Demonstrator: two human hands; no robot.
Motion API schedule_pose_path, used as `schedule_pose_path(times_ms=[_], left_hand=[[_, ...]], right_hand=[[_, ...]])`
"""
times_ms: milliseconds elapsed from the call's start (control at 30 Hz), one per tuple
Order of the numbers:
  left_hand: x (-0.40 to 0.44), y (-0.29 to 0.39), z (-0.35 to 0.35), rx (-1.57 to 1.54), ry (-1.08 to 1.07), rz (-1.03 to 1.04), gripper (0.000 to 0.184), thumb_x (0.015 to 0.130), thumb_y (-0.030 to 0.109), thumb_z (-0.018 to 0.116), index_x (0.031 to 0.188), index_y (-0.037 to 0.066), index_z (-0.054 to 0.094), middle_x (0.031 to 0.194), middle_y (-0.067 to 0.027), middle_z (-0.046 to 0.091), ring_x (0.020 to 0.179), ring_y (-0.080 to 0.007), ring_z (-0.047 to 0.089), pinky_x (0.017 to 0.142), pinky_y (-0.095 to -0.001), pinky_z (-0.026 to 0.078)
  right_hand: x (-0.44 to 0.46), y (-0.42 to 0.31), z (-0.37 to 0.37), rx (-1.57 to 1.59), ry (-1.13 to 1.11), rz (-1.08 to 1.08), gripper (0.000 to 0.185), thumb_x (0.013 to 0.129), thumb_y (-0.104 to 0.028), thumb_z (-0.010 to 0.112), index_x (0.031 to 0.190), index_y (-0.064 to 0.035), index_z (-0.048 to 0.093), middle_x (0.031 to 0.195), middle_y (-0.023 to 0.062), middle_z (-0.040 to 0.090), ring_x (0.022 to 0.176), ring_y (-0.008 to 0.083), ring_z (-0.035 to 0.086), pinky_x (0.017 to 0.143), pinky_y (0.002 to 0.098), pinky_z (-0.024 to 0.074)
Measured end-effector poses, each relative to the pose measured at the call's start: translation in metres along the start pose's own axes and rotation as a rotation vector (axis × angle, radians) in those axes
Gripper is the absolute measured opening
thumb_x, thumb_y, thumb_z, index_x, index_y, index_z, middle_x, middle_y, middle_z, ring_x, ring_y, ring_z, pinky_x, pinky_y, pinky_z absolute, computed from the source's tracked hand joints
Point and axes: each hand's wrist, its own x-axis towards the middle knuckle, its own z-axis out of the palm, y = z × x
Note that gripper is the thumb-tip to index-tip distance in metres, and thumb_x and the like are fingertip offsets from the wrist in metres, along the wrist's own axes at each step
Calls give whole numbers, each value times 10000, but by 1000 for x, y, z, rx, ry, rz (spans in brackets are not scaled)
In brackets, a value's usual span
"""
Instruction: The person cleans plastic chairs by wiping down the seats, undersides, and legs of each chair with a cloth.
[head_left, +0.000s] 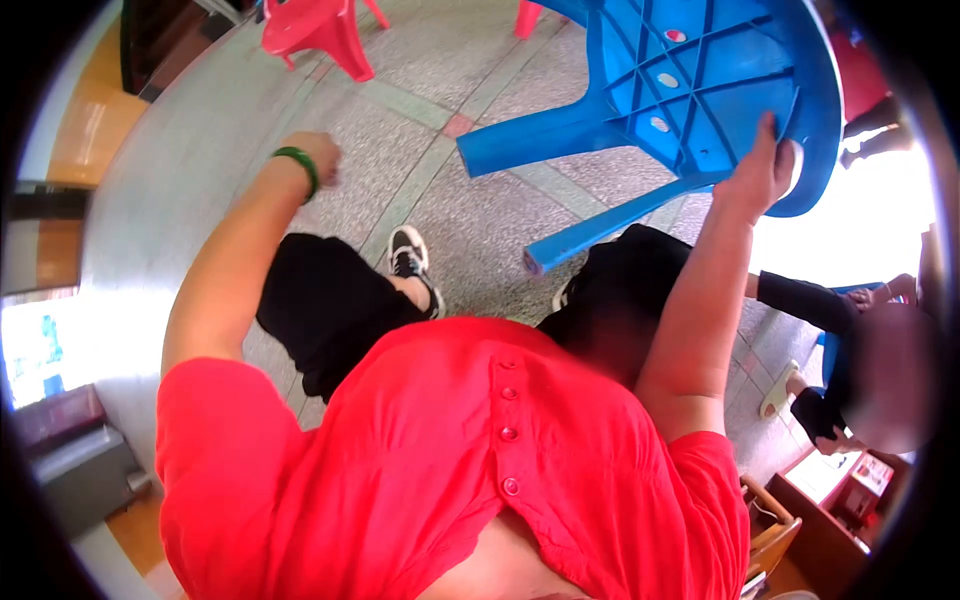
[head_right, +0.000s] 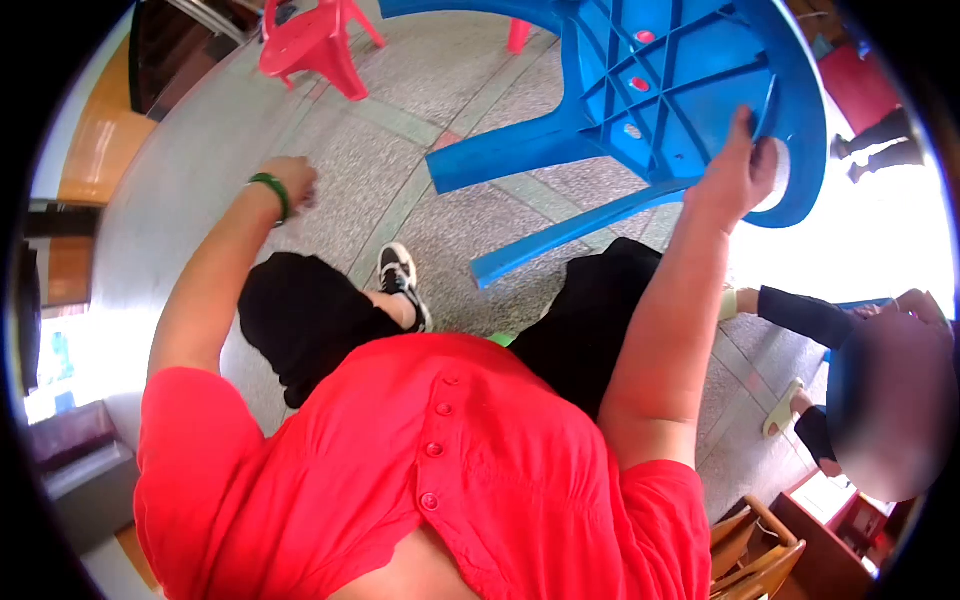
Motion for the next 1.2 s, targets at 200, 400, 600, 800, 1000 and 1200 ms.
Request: schedule_pose_path(times_ms=[200,400,600,800,1000,1200], left_hand=[[-23,-26,-60,-362,151,-155,205,773,208,647,908,55,647,887,-169,662,843,-304,647,736,-389,489],[7,27,-111,-1097,606,289,364,845,266,620,1131,52,551,1062,-120,638,985,-218,614,854,-335,471],[40,125,-184,-1052,800,486,481,777,231,702,1201,81,532,1143,-126,600,1028,-167,591,884,-320,478],[70,223,-157,-390,490,266,508,775,402,679,1193,131,576,1114,-149,577,987,-272,620,855,-377,501],[56,224,-108,-442,648,352,501,849,413,565,1274,160,488,1223,-130,511,1014,-305,598,848,-422,501],[1,154,-92,-399,648,636,488,773,171,635,1243,137,506,1219,-93,532,1000,-308,582,806,-414,507]], right_hand=[[-2,-1,-6,-48,86,59,178,855,-148,653,952,-2,617,849,47,606,733,111,555,639,227,449],[-9,-5,1,9,66,93,168,843,-140,668,950,-16,628,838,28,614,728,88,542,636,221,430],[-17,0,7,-15,29,94,166,834,-134,679,951,-21,644,867,24,628,768,76,540,700,219,409],[-22,-10,10,224,-15,201,179,821,-143,693,941,-23,637,862,22,623,778,90,553,732,208,407],[-12,5,-3,153,-30,226,128,810,-118,689,876,-21,636,817,13,607,719,81,531,642,213,392],[-4,26,-5,103,-3,371,161,806,-92,677,911,7,605,865,59,609,772,144,574,682,257,463]])
